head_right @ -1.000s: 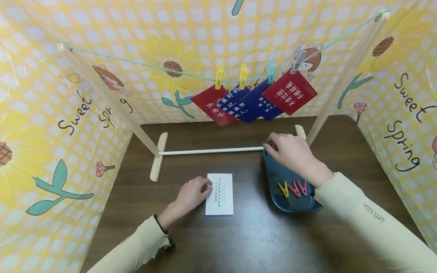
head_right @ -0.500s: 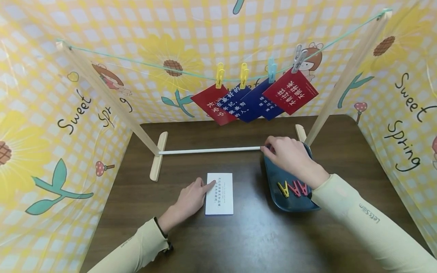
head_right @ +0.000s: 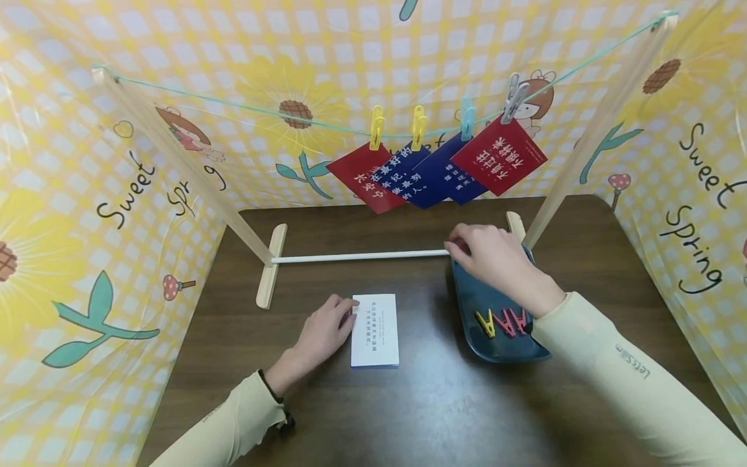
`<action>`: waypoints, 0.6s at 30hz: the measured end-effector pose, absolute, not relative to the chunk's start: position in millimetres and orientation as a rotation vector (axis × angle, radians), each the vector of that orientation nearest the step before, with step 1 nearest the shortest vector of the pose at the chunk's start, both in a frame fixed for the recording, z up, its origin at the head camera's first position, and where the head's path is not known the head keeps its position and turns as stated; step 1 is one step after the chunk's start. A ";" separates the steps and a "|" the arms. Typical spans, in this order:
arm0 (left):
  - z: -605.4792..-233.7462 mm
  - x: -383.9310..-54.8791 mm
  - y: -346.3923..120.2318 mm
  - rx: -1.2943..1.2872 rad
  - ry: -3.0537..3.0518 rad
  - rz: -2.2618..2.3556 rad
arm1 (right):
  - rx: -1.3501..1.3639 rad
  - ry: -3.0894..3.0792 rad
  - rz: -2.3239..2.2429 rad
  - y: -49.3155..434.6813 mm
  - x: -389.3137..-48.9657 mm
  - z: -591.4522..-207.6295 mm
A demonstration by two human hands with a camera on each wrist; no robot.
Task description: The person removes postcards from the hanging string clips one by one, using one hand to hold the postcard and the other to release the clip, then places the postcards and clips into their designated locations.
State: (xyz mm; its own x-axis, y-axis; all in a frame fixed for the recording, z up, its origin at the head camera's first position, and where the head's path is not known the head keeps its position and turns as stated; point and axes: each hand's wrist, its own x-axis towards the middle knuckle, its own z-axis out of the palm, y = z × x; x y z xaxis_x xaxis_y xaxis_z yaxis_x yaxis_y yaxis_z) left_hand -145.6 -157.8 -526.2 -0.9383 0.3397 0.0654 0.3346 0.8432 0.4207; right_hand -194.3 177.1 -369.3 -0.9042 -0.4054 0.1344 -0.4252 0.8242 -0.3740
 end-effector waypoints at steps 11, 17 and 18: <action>-479.6 -196.6 -152.1 0.484 2.772 1.534 | 0.943 -2.568 0.571 149.9 -209.9 -281.2; -454.1 -220.0 -148.6 0.417 2.690 1.760 | 1.036 -2.468 0.447 134.6 -219.5 -241.9; -450.4 -223.4 -147.9 0.406 2.677 1.796 | 1.048 -2.452 0.423 132.3 -222.2 -237.2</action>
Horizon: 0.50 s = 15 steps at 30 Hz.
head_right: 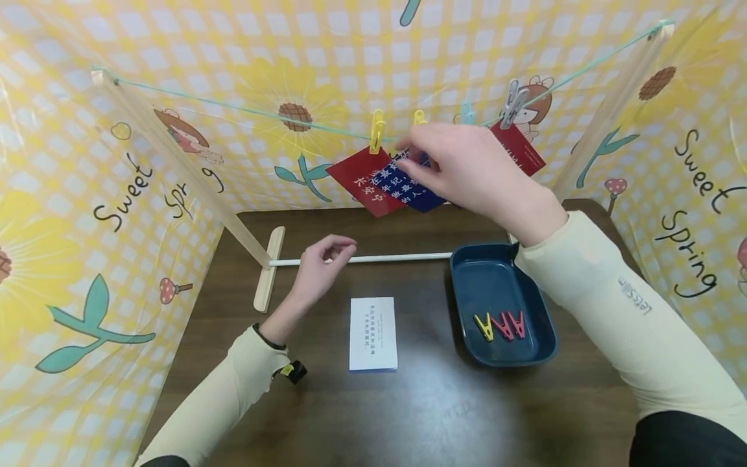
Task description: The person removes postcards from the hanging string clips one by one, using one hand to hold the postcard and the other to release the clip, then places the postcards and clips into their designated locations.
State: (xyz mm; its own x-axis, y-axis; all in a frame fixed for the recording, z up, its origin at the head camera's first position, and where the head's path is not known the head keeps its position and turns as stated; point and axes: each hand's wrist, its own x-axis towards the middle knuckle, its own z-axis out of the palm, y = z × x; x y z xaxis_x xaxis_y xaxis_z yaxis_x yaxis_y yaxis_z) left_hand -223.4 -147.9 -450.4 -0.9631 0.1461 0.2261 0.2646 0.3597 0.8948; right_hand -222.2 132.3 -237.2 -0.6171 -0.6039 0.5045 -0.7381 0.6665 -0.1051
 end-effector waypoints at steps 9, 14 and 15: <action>-430.3 -252.5 -134.8 -0.280 -2.248 -1.912 | 1.089 -2.302 0.328 116.2 -249.4 -212.1; -424.7 -262.9 -126.1 -0.274 -2.126 -1.993 | 1.064 -2.458 0.346 108.8 -264.9 -204.3; -424.0 -264.4 -124.6 -0.285 -2.102 -2.014 | 1.044 -2.519 0.355 107.6 -267.1 -203.0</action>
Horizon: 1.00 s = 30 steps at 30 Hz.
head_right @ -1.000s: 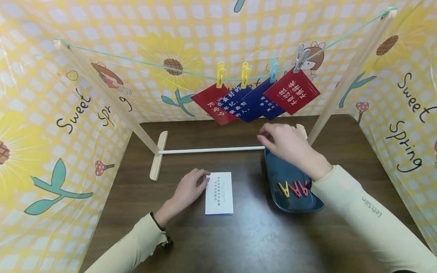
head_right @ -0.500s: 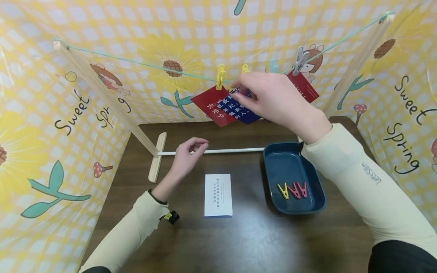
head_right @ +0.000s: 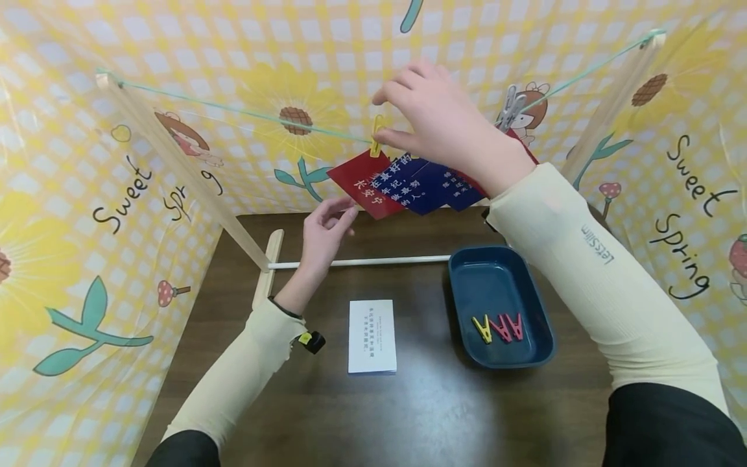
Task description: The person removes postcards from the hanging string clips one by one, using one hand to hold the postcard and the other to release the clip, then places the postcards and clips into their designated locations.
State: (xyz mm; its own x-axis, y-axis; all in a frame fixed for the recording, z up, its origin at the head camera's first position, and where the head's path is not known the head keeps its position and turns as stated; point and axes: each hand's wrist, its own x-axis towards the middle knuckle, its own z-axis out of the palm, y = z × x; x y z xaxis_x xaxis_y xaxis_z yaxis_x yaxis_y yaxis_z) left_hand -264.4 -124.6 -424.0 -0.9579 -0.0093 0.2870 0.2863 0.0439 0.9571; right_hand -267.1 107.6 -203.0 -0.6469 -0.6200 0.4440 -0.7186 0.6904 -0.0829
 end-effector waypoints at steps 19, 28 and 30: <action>-417.9 -267.5 -110.5 -0.363 -1.977 -2.085 | 0.961 -2.808 0.570 105.3 -277.4 -205.8; -419.8 -265.4 -115.3 -0.390 -1.999 -2.009 | 0.917 -2.860 0.653 105.3 -276.5 -204.3; -419.5 -265.1 -115.4 -0.390 -1.998 -2.007 | 0.911 -2.864 0.669 104.5 -276.6 -203.9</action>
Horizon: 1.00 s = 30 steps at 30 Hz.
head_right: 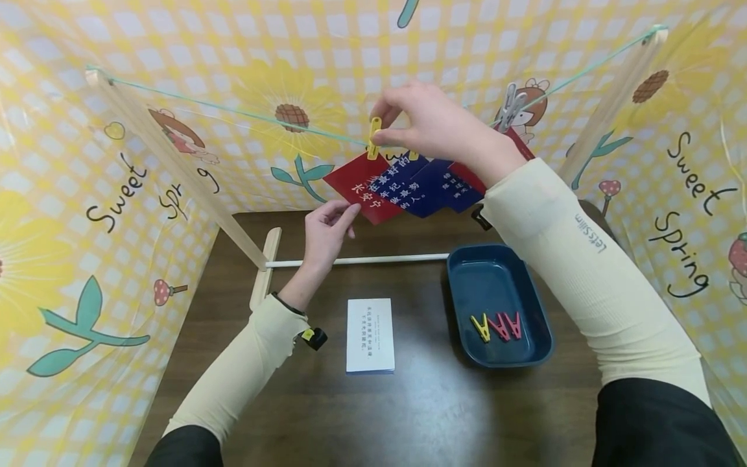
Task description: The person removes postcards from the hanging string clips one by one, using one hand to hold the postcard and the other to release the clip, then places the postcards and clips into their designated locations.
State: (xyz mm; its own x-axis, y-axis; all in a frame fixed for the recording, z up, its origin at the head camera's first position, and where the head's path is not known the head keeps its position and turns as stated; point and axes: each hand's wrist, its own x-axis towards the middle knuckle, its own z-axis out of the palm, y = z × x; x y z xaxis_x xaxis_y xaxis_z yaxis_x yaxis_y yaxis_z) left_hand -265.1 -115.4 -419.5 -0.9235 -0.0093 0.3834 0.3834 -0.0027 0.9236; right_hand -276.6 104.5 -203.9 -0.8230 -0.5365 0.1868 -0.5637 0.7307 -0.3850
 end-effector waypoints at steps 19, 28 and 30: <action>-420.9 -261.7 -117.6 -0.384 -2.023 -1.962 | 1.079 -2.485 0.630 100.8 -281.7 -221.4; -428.6 -262.4 -123.9 -0.365 -2.063 -1.931 | 1.067 -2.349 0.654 97.6 -279.7 -223.3; -429.8 -261.4 -125.9 -0.362 -2.069 -1.926 | 1.058 -2.317 0.663 96.6 -278.7 -223.7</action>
